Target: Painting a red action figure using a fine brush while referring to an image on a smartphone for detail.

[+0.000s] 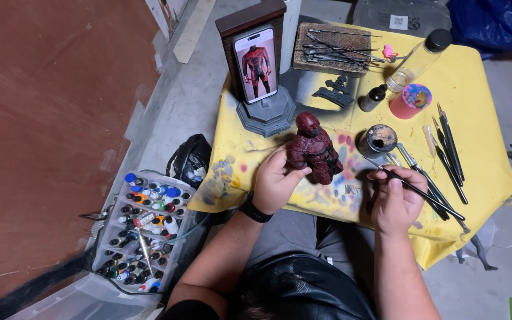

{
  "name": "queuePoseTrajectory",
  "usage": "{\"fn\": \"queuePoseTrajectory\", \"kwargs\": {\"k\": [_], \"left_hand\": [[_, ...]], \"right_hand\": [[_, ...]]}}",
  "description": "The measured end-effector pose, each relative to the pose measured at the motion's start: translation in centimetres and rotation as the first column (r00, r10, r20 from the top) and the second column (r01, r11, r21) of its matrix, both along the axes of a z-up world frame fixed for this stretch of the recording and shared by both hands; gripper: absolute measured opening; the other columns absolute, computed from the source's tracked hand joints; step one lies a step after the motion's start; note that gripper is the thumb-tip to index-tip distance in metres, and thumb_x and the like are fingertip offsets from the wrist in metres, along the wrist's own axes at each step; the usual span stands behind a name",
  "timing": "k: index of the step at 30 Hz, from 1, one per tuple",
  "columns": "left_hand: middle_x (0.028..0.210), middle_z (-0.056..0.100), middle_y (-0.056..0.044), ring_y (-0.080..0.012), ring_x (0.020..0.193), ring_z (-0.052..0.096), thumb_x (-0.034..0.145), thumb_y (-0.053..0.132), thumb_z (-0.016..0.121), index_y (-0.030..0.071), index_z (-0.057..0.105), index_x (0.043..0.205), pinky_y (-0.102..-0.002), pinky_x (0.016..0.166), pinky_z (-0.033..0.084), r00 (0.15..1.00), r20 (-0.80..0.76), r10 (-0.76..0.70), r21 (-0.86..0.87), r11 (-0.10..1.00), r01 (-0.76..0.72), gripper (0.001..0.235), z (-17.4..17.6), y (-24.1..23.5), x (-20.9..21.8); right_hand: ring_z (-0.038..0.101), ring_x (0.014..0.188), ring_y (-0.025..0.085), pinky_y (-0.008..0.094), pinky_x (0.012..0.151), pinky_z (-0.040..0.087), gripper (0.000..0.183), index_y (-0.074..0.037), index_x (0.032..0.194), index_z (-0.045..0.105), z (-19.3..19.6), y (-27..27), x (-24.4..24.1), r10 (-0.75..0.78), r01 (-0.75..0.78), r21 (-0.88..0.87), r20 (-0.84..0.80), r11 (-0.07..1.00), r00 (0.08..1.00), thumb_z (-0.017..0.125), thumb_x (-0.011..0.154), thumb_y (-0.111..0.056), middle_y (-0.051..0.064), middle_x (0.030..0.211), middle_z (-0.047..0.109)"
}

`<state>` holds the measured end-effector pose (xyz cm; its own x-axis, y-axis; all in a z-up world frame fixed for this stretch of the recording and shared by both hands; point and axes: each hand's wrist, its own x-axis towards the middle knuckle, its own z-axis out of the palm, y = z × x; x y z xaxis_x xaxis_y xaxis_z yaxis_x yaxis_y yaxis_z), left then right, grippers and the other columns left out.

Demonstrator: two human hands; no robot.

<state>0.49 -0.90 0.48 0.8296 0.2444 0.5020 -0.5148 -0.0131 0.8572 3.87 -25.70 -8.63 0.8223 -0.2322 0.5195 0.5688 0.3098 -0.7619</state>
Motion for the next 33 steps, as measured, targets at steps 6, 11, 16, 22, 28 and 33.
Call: {"fn": "queuePoseTrajectory", "kwargs": {"k": [6,11,16,22,28,33], "left_hand": [[0.115,0.068,-0.021,-0.0346,0.11,0.07,0.082,0.002,0.084,-0.005,0.069,0.097,-0.04,0.084,0.062,0.998,-0.029,0.06,0.123,0.991,-0.056,0.021,-0.6,0.2,0.2],[0.118,0.067,-0.021,-0.0317,0.111,0.069,0.082,-0.003,0.082,-0.006,0.068,0.098,-0.038,0.087,0.06,0.998,-0.067,0.018,0.017,1.0,-0.017,0.022,-0.6,-0.3,0.2],[0.116,0.066,-0.019,-0.0333,0.11,0.07,0.083,-0.002,0.082,-0.005,0.066,0.095,-0.037,0.086,0.062,0.996,-0.084,0.021,0.0,1.0,-0.021,0.02,-0.6,-0.3,0.1],[0.122,0.064,-0.02,-0.0331,0.114,0.068,0.084,-0.004,0.081,-0.006,0.064,0.093,-0.036,0.088,0.062,0.998,-0.065,0.015,-0.002,1.0,-0.015,0.019,-0.4,-0.3,0.1],[0.114,0.065,-0.018,-0.0341,0.107,0.071,0.083,-0.002,0.082,-0.005,0.065,0.088,-0.036,0.082,0.064,0.995,-0.096,0.033,0.007,0.999,-0.032,0.018,0.6,-0.4,-0.1],[0.107,0.065,-0.019,-0.0346,0.101,0.073,0.083,-0.004,0.082,-0.005,0.065,0.086,-0.038,0.079,0.064,0.995,-0.095,0.024,-0.01,1.0,-0.025,0.018,1.1,-0.3,-0.2]], "right_hand": [[0.065,0.076,0.031,0.04,0.074,0.059,0.014,0.005,0.115,0.048,1.3,-1.2,2.0,-0.184,0.193,-0.06,0.129,0.979,0.974,0.055,0.108,-0.005,0.026,0.084,0.06],[0.061,0.068,0.028,0.037,0.068,0.053,0.005,0.006,0.105,0.051,2.4,-3.1,4.0,-0.291,0.343,-0.237,0.229,0.909,0.929,0.055,0.106,0.001,0.023,0.078,0.06],[0.061,0.068,0.026,0.037,0.068,0.051,0.002,0.009,0.102,0.057,4.3,-2.5,3.7,-0.293,0.368,-0.403,0.237,0.838,0.926,0.056,0.104,0.009,0.022,0.078,0.062],[0.065,0.074,0.027,0.038,0.071,0.053,0.002,0.01,0.104,0.06,4.5,-2.5,3.4,-0.277,0.355,-0.493,0.226,0.794,0.934,0.058,0.104,0.011,0.023,0.082,0.065],[0.066,0.075,0.029,0.04,0.071,0.052,0.004,0.011,0.104,0.06,4.7,-2.5,3.2,-0.268,0.35,-0.533,0.227,0.771,0.936,0.057,0.105,0.01,0.023,0.08,0.066],[0.065,0.075,0.028,0.039,0.072,0.051,0.004,0.01,0.104,0.061,4.4,-2.7,3.4,-0.263,0.34,-0.519,0.217,0.785,0.94,0.057,0.105,0.01,0.022,0.08,0.065]]}}
